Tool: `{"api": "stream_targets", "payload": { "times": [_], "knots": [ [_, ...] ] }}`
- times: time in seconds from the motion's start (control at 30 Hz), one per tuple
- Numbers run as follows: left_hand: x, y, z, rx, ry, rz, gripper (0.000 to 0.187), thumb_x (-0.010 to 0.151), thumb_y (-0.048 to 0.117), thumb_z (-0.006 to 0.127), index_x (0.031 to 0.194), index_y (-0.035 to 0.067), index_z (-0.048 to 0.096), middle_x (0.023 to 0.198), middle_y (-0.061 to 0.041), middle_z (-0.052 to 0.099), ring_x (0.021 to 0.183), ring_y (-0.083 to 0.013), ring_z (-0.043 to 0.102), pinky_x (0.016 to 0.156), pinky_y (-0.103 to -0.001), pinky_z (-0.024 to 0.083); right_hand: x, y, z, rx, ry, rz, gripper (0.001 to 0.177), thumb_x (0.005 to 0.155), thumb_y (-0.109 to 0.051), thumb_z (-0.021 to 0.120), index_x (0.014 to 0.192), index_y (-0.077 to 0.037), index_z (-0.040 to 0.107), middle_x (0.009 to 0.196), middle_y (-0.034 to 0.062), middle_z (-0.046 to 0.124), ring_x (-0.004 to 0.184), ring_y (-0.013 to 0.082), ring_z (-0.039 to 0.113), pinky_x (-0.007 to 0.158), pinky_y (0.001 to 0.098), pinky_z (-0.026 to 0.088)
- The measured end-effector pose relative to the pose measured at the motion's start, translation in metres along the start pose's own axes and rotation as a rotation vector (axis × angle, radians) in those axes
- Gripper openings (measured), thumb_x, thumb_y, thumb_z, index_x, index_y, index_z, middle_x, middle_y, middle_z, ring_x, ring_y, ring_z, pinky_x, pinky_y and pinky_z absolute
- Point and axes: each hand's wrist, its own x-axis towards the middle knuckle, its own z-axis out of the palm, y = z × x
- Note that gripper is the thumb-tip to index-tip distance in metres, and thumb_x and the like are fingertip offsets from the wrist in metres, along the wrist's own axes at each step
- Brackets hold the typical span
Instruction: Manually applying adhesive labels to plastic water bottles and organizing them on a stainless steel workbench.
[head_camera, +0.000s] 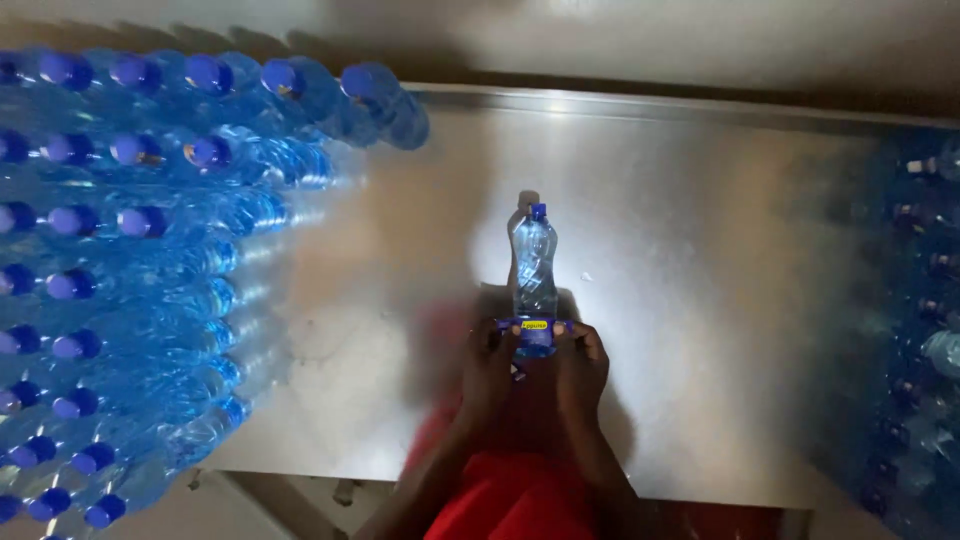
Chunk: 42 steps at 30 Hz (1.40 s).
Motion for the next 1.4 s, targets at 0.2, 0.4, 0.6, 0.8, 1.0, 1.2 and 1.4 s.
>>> {"api": "stream_targets", "payload": {
  "times": [0.2, 0.4, 0.6, 0.8, 1.0, 1.2, 1.4],
  "knots": [
    [0.01, -0.008, 0.005, -0.128, 0.015, -0.138, 0.042, 0.105, 0.033, 0.076, 0.141, 0.014, 0.066, 0.108, -0.016, 0.07, 0.079, -0.0215, 0.069, 0.067, -0.037, 0.072, 0.014, 0.005, -0.003, -0.141, 0.044, 0.041, 0.021, 0.103, -0.038, 0.084, 0.106, -0.018, 0.078, 0.094, 0.004, 0.071, 0.092, 0.0156, 0.067, 0.089, 0.0392, 0.052],
    [0.002, 0.012, 0.006, -0.101, 0.028, 0.003, 0.026, 0.104, 0.025, 0.079, 0.116, 0.004, 0.069, 0.097, -0.012, 0.06, 0.088, -0.0192, 0.062, 0.063, -0.034, 0.06, 0.002, -0.044, 0.014, -0.183, 0.05, 0.113, 0.018, 0.104, -0.031, 0.077, 0.107, -0.013, 0.077, 0.101, 0.0097, 0.074, 0.1, 0.0201, 0.069, 0.092, 0.0419, 0.052],
    [0.006, 0.018, 0.008, -0.229, 0.026, -0.177, 0.037, 0.103, 0.035, 0.081, 0.113, 0.005, 0.063, 0.099, -0.011, 0.064, 0.075, -0.0169, 0.058, 0.052, -0.028, 0.063, 0.008, -0.041, 0.012, -0.096, 0.039, 0.081, 0.016, 0.106, -0.025, 0.077, 0.107, -0.009, 0.075, 0.099, 0.0103, 0.07, 0.102, 0.0181, 0.066, 0.09, 0.0411, 0.051],
    [0.006, 0.017, 0.009, -0.165, 0.014, -0.003, 0.023, 0.107, 0.023, 0.076, 0.113, 0.003, 0.068, 0.094, -0.012, 0.066, 0.08, -0.0186, 0.061, 0.059, -0.032, 0.06, 0.018, -0.028, 0.009, -0.147, 0.025, 0.05, 0.014, 0.107, -0.024, 0.076, 0.106, -0.01, 0.075, 0.098, 0.0111, 0.071, 0.098, 0.0206, 0.069, 0.089, 0.0411, 0.052],
    [-0.005, 0.038, 0.011, -0.121, -0.006, 0.063, 0.024, 0.11, 0.027, 0.072, 0.111, 0.003, 0.068, 0.093, -0.014, 0.062, 0.085, -0.0212, 0.057, 0.073, -0.039, 0.051, 0.024, -0.016, 0.009, -0.162, -0.017, 0.007, 0.018, 0.107, -0.026, 0.08, 0.106, -0.008, 0.075, 0.097, 0.0114, 0.07, 0.098, 0.0214, 0.068, 0.089, 0.0418, 0.053],
    [0.008, 0.028, 0.014, -0.205, 0.04, 0.099, 0.023, 0.112, 0.026, 0.07, 0.11, 0.003, 0.068, 0.09, -0.006, 0.064, 0.083, -0.0162, 0.055, 0.073, -0.035, 0.05, 0.029, -0.002, 0.019, -0.062, -0.059, -0.159, 0.027, 0.111, -0.026, 0.071, 0.132, -0.01, 0.067, 0.134, 0.0205, 0.071, 0.131, 0.0316, 0.068, 0.11, 0.0477, 0.052],
    [0.005, 0.035, 0.008, -0.227, 0.044, 0.014, 0.024, 0.111, 0.029, 0.071, 0.105, 0.007, 0.065, 0.087, -0.003, 0.058, 0.079, -0.015, 0.056, 0.067, -0.032, 0.051, 0.036, -0.009, 0.019, -0.203, -0.189, 0.002, 0.055, 0.116, -0.059, 0.044, 0.138, -0.015, 0.068, 0.125, 0.0195, 0.074, 0.114, 0.0332, 0.07, 0.099, 0.0518, 0.054]
  ]
}}
